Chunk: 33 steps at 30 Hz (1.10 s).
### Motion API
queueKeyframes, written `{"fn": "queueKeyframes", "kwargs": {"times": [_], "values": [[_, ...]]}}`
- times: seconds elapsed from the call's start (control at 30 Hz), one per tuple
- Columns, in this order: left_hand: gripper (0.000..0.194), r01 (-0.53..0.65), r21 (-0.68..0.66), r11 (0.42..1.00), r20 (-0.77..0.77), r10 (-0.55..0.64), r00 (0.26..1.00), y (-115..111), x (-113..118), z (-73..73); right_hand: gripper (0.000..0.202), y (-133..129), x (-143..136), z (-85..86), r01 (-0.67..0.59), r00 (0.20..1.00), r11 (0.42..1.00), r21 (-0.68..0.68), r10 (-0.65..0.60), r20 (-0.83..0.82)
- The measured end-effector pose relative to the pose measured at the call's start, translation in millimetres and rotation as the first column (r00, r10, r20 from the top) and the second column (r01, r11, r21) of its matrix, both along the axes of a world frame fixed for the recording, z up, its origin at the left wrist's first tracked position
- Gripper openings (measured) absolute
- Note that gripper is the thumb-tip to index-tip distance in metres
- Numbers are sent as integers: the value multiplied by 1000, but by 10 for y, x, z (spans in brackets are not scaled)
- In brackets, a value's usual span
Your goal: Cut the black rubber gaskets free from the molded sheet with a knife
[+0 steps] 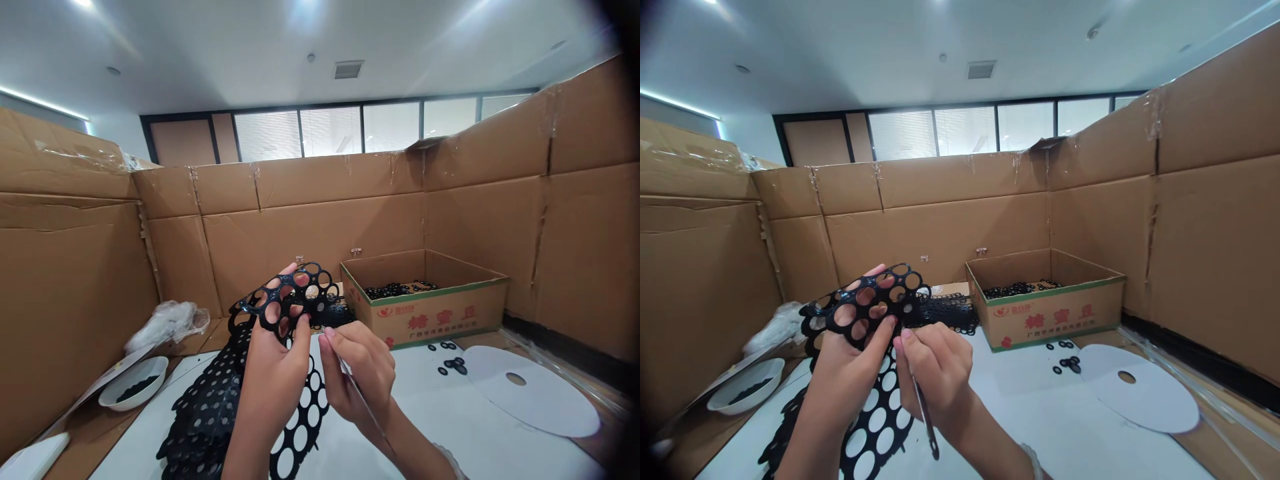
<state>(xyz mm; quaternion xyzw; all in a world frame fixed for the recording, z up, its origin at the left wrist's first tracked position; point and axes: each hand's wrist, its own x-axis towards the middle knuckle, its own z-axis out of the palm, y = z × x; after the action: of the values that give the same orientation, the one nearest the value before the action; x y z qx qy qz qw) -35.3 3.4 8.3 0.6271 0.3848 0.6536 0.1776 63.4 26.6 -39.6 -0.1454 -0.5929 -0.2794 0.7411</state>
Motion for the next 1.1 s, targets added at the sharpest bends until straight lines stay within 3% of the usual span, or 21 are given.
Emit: {"fn": "queueKeyframes", "kwargs": {"times": [0.27, 0.47, 0.77, 0.97, 1.1], "values": [[45, -16, 66, 998, -24, 17, 1000, 29, 120, -70, 12, 82, -10, -29, 191, 982, 981, 30, -191, -10], [49, -8, 142, 990, 8, 7, 1000, 163, 222, -137, 8, 270, -12, -94, 213, 977, 977, 18, -213, -28], [51, -67, 256, 964, -124, 101, 987, 304, 245, -194, 9, 451, 90, -108, 287, 958, 956, 58, -287, -5], [55, -62, 273, 960, -125, 99, 987, 240, 321, -158, 11, 462, 81, -63, 321, 947, 947, 24, -320, -20], [51, -172, 289, 942, -160, 224, 961, 145, 376, -122, 15, 463, 109, -50, 328, 944, 945, 2, -328, -37]]}}
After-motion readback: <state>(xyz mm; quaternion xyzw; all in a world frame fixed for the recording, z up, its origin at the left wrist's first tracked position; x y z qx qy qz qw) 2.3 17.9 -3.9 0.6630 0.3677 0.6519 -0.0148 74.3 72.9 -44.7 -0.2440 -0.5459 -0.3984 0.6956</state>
